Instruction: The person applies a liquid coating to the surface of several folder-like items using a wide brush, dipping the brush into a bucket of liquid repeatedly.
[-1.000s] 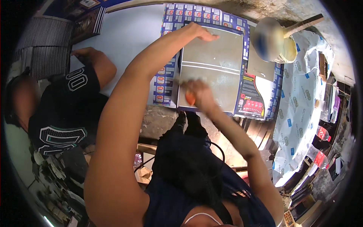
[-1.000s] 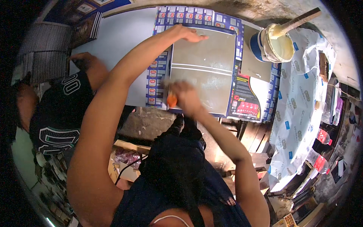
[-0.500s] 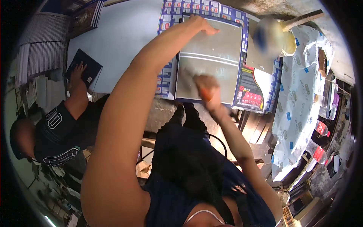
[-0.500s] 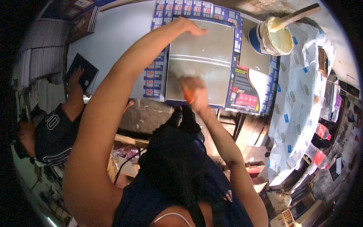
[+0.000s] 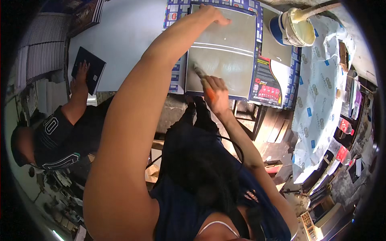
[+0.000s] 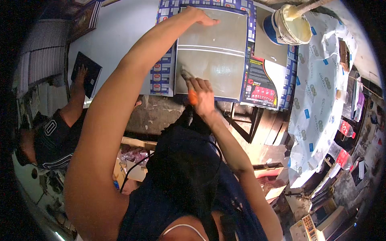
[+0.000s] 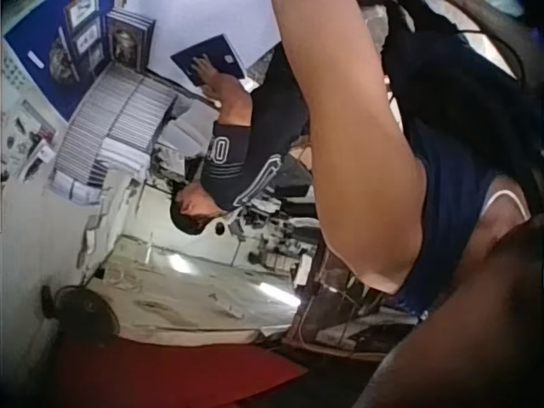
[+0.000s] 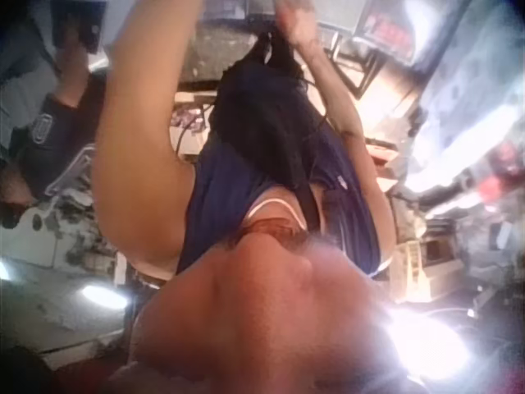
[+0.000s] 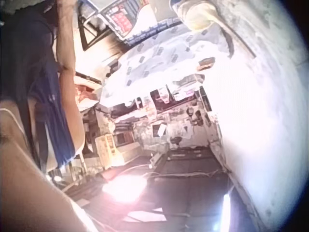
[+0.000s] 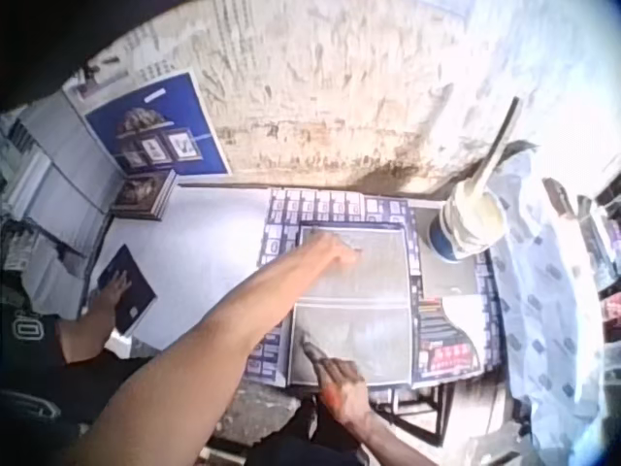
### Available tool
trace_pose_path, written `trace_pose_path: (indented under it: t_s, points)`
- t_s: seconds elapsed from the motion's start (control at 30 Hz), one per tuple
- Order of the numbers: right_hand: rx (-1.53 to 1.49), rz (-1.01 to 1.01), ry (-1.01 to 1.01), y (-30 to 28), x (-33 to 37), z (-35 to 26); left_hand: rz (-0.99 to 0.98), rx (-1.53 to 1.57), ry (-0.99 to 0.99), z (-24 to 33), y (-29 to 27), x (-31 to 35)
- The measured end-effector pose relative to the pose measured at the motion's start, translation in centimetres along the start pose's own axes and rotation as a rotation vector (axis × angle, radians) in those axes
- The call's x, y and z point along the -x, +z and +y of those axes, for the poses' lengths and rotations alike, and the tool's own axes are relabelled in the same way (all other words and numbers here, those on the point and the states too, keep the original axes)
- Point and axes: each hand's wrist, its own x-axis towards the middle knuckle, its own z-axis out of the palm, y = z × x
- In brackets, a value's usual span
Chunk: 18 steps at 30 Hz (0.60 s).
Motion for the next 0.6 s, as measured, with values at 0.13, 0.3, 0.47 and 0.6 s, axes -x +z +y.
trace_pose_path:
  t_s: [0.13, 0.3, 0.47, 0.6]
  points:
    - [-0.282, -0.141, 0.111, 5.1, 5.0, -5.1, 0.055, 0.138, 0.002, -1.1, -0.7, -1.2]
    - [-0.193, -0.197, -0.006, 0.9, 1.5, -4.6, 0.081, 0.101, -0.049, -0.8, 0.4, -1.6]
    - [-0.218, -0.098, 0.094, 5.0, 3.1, -1.2, 0.066, -0.048, -0.025, -0.4, -0.4, -1.2]
    - [-0.350, -0.275, 0.096, 1.6, 3.5, -4.8, 0.053, 0.057, -0.026, 0.3, -0.1, 0.5]
